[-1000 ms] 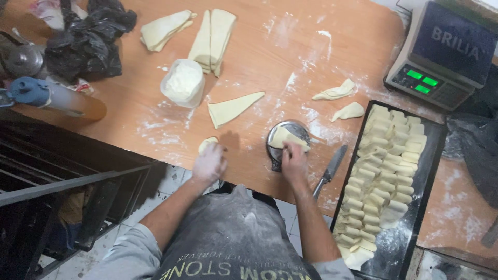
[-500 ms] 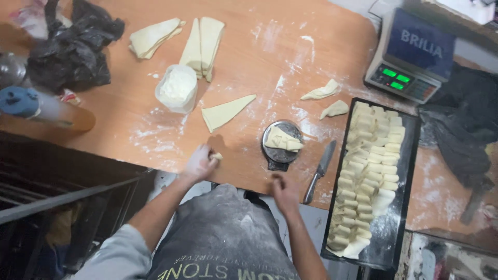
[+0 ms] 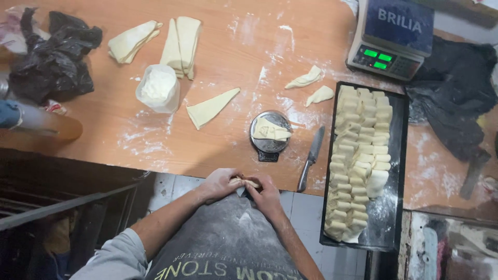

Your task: Weighing and shaping triangular pieces of pastry dough in a commercial bakery setting.

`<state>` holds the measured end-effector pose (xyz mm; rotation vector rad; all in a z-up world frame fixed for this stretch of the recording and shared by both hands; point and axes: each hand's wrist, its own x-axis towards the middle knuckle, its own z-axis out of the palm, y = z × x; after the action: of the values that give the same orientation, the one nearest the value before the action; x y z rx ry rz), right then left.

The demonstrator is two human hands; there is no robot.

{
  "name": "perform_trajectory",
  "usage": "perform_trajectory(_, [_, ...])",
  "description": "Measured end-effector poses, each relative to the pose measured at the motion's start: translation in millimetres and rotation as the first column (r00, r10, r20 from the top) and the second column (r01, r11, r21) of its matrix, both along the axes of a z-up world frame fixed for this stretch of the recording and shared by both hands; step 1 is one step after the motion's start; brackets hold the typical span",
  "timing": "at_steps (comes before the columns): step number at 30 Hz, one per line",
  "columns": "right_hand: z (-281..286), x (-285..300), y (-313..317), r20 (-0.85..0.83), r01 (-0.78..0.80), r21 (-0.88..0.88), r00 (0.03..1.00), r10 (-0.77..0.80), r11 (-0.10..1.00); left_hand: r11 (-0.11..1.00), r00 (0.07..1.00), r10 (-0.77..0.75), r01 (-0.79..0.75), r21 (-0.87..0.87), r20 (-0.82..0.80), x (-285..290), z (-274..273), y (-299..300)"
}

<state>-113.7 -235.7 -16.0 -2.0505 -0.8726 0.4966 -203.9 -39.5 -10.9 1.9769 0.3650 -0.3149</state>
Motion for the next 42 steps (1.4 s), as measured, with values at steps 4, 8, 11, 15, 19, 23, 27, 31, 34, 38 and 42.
perform_trajectory(4, [5.5, 5.7, -11.7, -0.111, -0.067, 0.090, 0.991, 0.076, 0.994, 1.000, 0.991, 0.000, -0.003, -0.019, -0.133, 0.0, 3.2, -18.4])
perform_trajectory(8, [34.0, 14.5, -18.8, -0.279, -0.059, -0.120, 0.960, 0.023, 0.991, 0.999, 0.997, 0.028, -0.031, -0.037, -0.067, -5.0, -24.0, -39.5])
perform_trajectory(11, [33.7, 23.2, -29.7, -0.207, -0.109, -0.050, 0.974, 0.096, 0.993, 0.996, 0.995, 0.056, -0.061, -0.060, -0.080, -7.0, -31.1, -52.1])
perform_trajectory(15, [36.9, 36.9, -36.5, -0.205, -0.210, 0.022, 0.956, 0.210, 0.978, 0.981, 0.990, 0.096, -0.111, -0.157, -0.101, -10.1, -16.8, -65.0])
perform_trajectory(19, [40.4, 46.9, -36.0, -0.342, -0.245, -0.148, 0.922, 0.182, 0.958, 0.983, 0.982, 0.115, -0.134, -0.122, -0.151, -10.7, 2.2, -78.1])
perform_trajectory(23, [28.3, 56.9, -33.5, -0.171, -0.384, 0.017, 0.909, 0.381, 0.923, 0.937, 0.962, 0.254, -0.270, -0.221, -0.100, -16.6, -15.1, -87.9])
perform_trajectory(27, [-0.6, 72.7, -38.9, -0.079, -0.402, 0.176, 0.904, 0.419, 0.899, 0.984, 0.978, 0.178, -0.178, 0.014, -0.104, -7.3, -6.0, -86.9])
perform_trajectory(31, [-28.3, 118.2, -20.0, 0.118, -0.173, 0.010, 0.978, 0.171, 0.985, 0.989, 0.988, -0.149, 0.149, 0.000, 0.049, 2.7, 38.3, -79.8])
perform_trajectory(34, [-34.1, 143.7, 5.7, -0.015, -0.091, 0.094, 0.996, 0.093, 0.991, 0.997, 0.993, -0.050, 0.043, 0.059, 0.111, 1.9, 29.7, -90.4])
perform_trajectory(38, [-32.1, 155.6, 11.9, 0.061, -0.125, 0.187, 0.991, 0.116, 0.974, 0.982, 0.993, 0.098, -0.085, 0.169, -0.069, -1.2, 3.6, -89.0])
perform_trajectory(42, [-48.0, 150.8, -19.6, 0.044, -0.077, 0.166, 0.996, 0.071, 0.983, 0.950, 0.949, 0.271, -0.237, 0.205, -0.160, -12.8, -4.9, -93.8])
